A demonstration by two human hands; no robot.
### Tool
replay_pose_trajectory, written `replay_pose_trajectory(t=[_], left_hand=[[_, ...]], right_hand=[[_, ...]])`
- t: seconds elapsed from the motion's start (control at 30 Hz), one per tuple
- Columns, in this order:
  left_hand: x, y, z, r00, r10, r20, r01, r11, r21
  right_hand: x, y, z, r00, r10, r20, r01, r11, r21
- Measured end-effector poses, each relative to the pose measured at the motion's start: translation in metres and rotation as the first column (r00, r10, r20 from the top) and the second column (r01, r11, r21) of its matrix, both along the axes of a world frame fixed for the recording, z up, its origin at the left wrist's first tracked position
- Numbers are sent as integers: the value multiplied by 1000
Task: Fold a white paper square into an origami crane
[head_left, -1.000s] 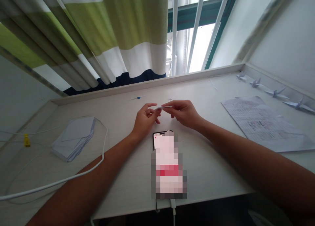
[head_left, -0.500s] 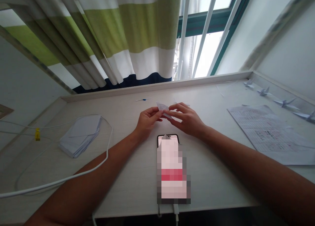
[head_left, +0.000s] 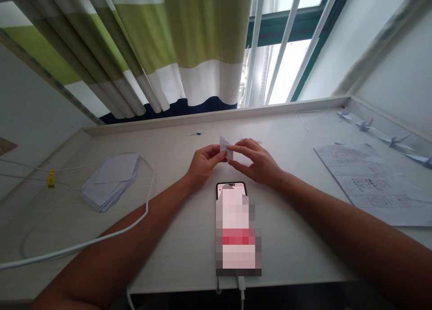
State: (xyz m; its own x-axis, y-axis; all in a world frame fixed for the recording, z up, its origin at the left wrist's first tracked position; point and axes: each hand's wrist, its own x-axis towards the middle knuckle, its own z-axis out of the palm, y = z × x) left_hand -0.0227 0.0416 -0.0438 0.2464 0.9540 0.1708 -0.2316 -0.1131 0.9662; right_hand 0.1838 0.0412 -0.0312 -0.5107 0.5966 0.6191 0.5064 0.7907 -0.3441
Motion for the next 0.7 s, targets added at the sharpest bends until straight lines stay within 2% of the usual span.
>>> replay_pose_trajectory(t=[0.27, 0.47, 0.7], left_hand=[[1, 1, -1, 1000, 18, -5, -18, 1000, -18], [2, 0, -1, 999, 35, -41, -35, 999, -1], [6, -1, -4, 998, 14, -65, -12, 999, 31]], right_hand=[[-2, -2, 4, 1000, 21, 1, -21, 1000, -12], [-2, -2, 3, 999, -33, 42, 34, 999, -26], [-6, -3, 2, 991, -55, -121, 19, 960, -281]])
